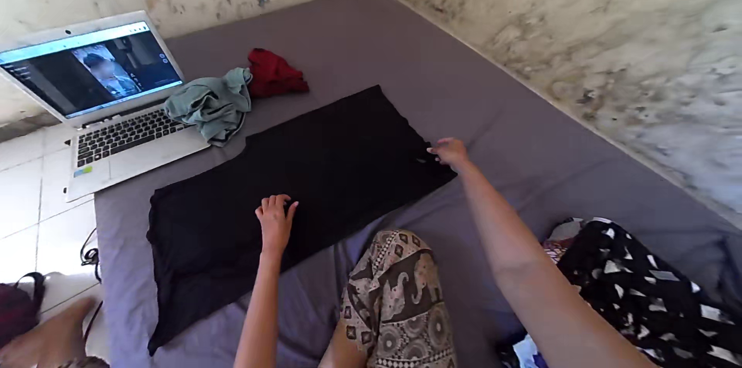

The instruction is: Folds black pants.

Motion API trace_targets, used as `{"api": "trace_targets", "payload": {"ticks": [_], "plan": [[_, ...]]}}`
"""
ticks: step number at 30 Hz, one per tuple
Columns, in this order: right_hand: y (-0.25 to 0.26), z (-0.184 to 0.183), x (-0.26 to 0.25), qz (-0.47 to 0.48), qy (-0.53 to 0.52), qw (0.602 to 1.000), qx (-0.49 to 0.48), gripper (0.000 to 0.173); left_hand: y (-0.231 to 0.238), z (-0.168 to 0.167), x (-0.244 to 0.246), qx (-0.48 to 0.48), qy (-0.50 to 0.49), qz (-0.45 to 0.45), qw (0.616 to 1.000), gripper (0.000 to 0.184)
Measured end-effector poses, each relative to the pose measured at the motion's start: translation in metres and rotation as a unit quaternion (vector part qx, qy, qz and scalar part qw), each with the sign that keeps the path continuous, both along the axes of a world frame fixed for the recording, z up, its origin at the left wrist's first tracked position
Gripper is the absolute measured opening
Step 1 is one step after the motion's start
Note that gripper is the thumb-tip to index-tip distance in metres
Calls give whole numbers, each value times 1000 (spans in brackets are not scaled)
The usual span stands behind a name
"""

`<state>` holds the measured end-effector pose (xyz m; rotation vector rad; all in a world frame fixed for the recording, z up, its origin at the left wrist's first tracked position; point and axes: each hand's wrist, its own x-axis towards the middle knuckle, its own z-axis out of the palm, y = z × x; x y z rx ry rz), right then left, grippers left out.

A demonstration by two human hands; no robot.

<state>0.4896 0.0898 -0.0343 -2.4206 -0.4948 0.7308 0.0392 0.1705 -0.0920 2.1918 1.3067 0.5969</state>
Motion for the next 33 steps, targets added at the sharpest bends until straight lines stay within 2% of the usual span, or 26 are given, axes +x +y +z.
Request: {"api": "trace_targets", "payload": {"ticks": [3, 6, 8, 10, 13, 16, 18, 21, 23, 26, 28, 30, 33], "plan": [[5, 7, -8, -32, 52, 997, 48, 40, -5, -8, 3, 62, -57, 6, 996, 22], [7, 1, -6, -35, 26, 989, 144, 33, -10, -8, -4, 104, -70, 60, 990, 26], [4, -7, -8, -16, -22, 990, 136, 37, -14, -8, -7, 125, -56, 92, 986, 37], [-1, -6, -27, 5, -115, 990, 84, 46, -25, -6, -4, 161, -37, 97, 981, 42], [-2, -26, -63, 97, -239, 964, 66, 43, -48, -10, 5, 208, -18, 21, 978, 30], [-2, -72, -72, 218, -289, 929, 73, 46, -56, -28, -2, 163, 9, -76, 984, 35], [-2, -87, -61, 222, -289, 931, 29, 54, -45, -35, -23, 112, 58, -85, 988, 45], [-8, -88, -33, 155, -266, 950, -47, 63, -19, -31, -73, 122, 102, -2, 987, 46], [-11, -83, -16, 98, -243, 962, -82, 67, -3, -25, -112, 125, 91, 64, 986, 46], [8, -69, -13, 53, -280, 955, -87, 66, 22, -4, -168, 173, 33, 146, 974, 38], [36, -42, -31, 99, -307, 946, -44, 61, 42, 16, -199, 174, 36, 206, 962, 30], [72, -16, -55, 195, -297, 935, -1, 51, 69, 35, -219, 99, 51, 247, 963, 34], [141, -9, -85, 343, -287, 894, 18, 44, 119, 43, -235, -16, 51, 221, 974, 47]]}}
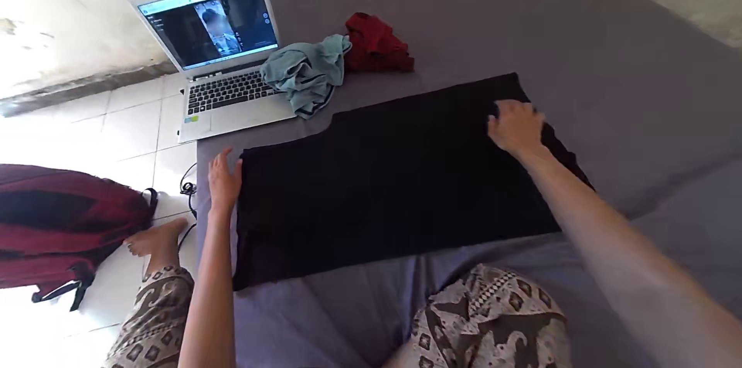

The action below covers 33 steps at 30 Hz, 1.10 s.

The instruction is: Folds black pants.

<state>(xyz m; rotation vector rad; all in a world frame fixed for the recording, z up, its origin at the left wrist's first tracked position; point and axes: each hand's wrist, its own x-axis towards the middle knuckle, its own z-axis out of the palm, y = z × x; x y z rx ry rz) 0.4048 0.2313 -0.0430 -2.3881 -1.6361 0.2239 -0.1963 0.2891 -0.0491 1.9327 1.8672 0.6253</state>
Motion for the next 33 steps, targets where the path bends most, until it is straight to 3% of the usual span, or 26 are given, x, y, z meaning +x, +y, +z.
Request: {"api": "trace_targets", "payload": {"ticks": [3, 5, 7, 9, 12, 14, 17, 21, 26, 30, 33], "plan": [[62, -9, -25, 105, -30, 994, -21, 56, 37, -10, -6, -71, 18, -61, 995, 58], [88, -11, -40, 119, -66, 987, -86, 80, 47, -7, -4, -109, 37, -79, 990, 54], [105, -20, -41, 119, -97, 980, -124, 90, 54, 1, -1, -157, 43, -92, 982, 47], [113, -24, -33, 106, -110, 977, -149, 82, 57, 6, -1, -169, 64, -120, 976, 34], [105, -16, -16, 43, -88, 979, -178, 51, 47, 3, -13, -108, 59, -145, 982, 24], [84, -9, 1, -14, -41, 990, -131, 40, 33, 2, -21, -73, 39, -131, 988, 23], [23, -1, 13, -77, 27, 997, 2, 41, -9, 13, -26, -31, -4, -93, 995, 19], [-84, 7, -5, -86, 19, 987, 133, 38, -63, 0, -35, 7, -124, -115, 986, 13], [-160, -19, -13, -107, 48, 989, 89, 35, -94, -23, -40, -16, -57, -145, 988, 11], [-166, -22, -17, -117, 86, 987, 61, 42, -110, -13, -18, 25, 38, -84, 995, 26], [-161, -10, -15, -154, 125, 978, 60, 48, -123, -3, 35, 61, 84, -18, 994, 28]]}}
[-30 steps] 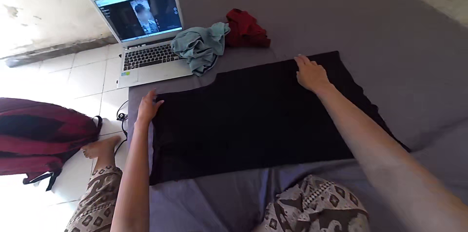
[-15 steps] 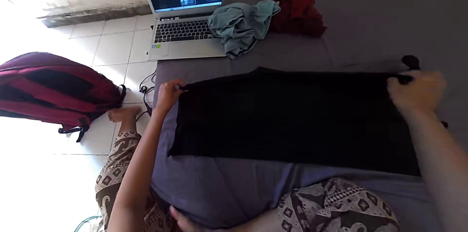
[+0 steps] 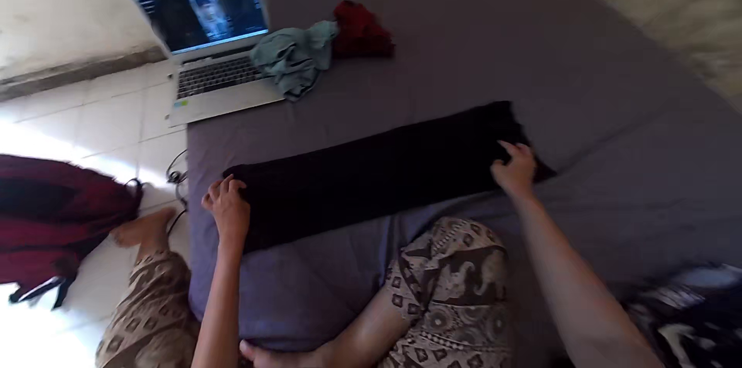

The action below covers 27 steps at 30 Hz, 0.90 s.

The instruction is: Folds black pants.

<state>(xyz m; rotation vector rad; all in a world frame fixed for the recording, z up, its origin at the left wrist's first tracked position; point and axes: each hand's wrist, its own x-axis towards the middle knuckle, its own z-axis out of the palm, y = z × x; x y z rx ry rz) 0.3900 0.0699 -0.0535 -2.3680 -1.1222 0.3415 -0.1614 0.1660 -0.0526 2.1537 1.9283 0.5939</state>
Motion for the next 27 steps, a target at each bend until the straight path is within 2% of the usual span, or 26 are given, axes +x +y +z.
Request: {"api": "trace_targets", "payload": {"ticks": [1, 3, 7, 10, 14, 17, 19, 22, 24, 27], "plan": [[3, 1, 4, -21, 17, 1000, 2, 48, -5, -1, 22, 23, -2, -11, 1000, 26], [11, 3, 9, -70, 49, 996, 19, 48, -18, -10, 66, 40, -25, -89, 995, 21], [20, 6, 23, -153, 98, 981, 68, 39, -37, -38, 154, 0, -98, -280, 955, 39], [22, 2, 41, -159, 134, 976, 66, 35, -44, -49, 188, -29, -109, -337, 935, 42], [24, 1, 57, -129, 173, 976, 34, 35, -44, -57, 195, -18, -127, -329, 936, 28], [27, 0, 63, -130, 204, 969, 47, 32, -41, -65, 191, 2, -158, -332, 930, 29], [26, 1, 62, -177, 251, 945, 115, 32, -39, -70, 188, 11, -179, -335, 925, 27], [19, 8, 57, -280, 261, 894, 232, 29, -38, -71, 187, 4, -203, -332, 921, 25], [13, 9, 53, -326, 273, 878, 221, 29, -38, -69, 187, -3, -211, -329, 921, 24], [8, 5, 56, -354, 272, 882, 153, 29, -38, -66, 187, -8, -205, -327, 922, 24]]}}
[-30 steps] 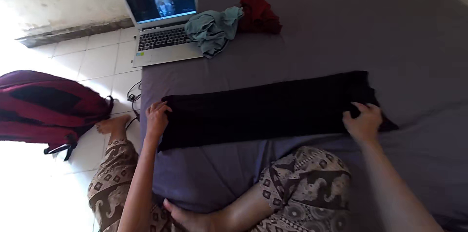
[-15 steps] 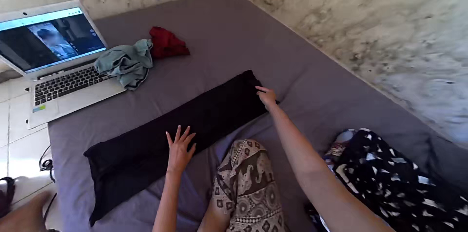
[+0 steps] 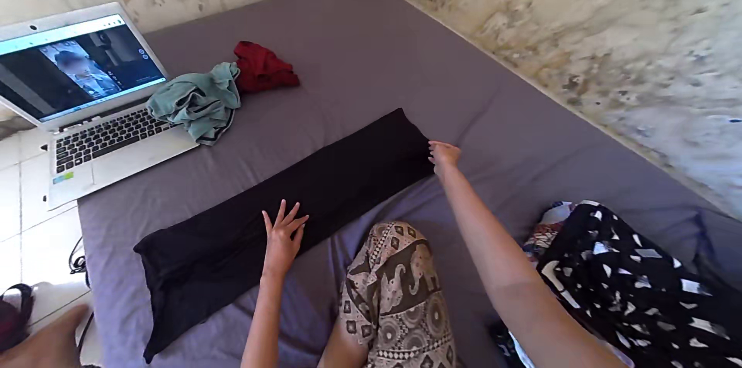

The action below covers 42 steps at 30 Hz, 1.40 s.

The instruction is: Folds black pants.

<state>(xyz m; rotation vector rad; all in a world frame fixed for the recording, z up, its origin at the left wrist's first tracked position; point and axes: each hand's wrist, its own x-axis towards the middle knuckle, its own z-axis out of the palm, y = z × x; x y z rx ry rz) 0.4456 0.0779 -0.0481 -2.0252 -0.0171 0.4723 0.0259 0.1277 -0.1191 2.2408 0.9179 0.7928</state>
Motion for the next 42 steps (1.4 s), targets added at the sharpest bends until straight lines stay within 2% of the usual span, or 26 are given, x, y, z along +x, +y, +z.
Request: {"api": "trace_targets", "payload": {"ticks": [2, 4, 5, 7, 8, 9, 11, 13, 15, 17, 20, 24, 27, 29, 31, 33, 36, 38, 39, 42], "plan": [[3, 4, 2, 20, -52, 997, -54, 30, -1, 2, 0, 5, 1, 2, 1000, 23], [8, 4, 6, 105, -151, 976, -119, 32, -2, 1, 1, 15, -1, 9, 1000, 22], [10, 0, 10, 175, -212, 950, -149, 34, -4, -1, 1, 27, 4, 17, 999, 22], [19, -15, 19, 318, -322, 872, -185, 38, -8, -6, 1, 55, 38, 31, 997, 32], [25, -22, 22, 378, -331, 838, -215, 43, -11, -7, -1, 66, 65, 34, 995, 39], [32, -28, 24, 415, -296, 822, -254, 49, -13, -8, -2, 73, 96, 37, 992, 44], [38, -32, 26, 406, -224, 832, -305, 61, -17, -6, -3, 80, 142, 47, 986, 47], [31, -38, 32, 330, -242, 860, -307, 68, -21, -4, -3, 73, 166, 61, 982, 48], [18, -44, 41, 274, -261, 871, -314, 78, -25, -3, -2, 68, 178, 80, 978, 49], [10, -41, 44, 286, -230, 870, -329, 83, -33, 0, 0, 36, 183, 100, 977, 53], [-1, -26, 46, 345, -137, 892, -259, 67, -54, 4, 14, 19, 127, 141, 982, 54], [-4, -5, 35, 277, 55, 952, -118, 48, -81, 25, 29, -32, -56, 138, 988, 35], [4, 38, -16, 222, 84, 970, 43, 35, -86, 52, 16, -174, -184, 97, 962, 31], [17, 74, -71, 255, 64, 958, 110, 26, -73, 74, -5, -325, -264, 74, 905, 38], [26, 107, -138, 343, 5, 936, 79, 36, -53, 93, -32, -453, -322, 76, 828, 46], [26, 134, -212, 456, -33, 888, 38, 50, -30, 101, -64, -513, -380, 95, 764, 53], [22, 128, -301, 645, -38, 763, 17, 65, -4, 88, -114, -553, -472, 118, 677, 74], [23, 108, -334, 731, 24, 682, 25, 77, 7, 68, -144, -565, -474, 136, 661, 83], [22, 100, -341, 743, 52, 666, 23, 78, 10, 62, -155, -570, -447, 161, 670, 82], [10, 85, -327, 719, 68, 691, 8, 70, 8, 62, -168, -570, -361, 213, 706, 64]]}}
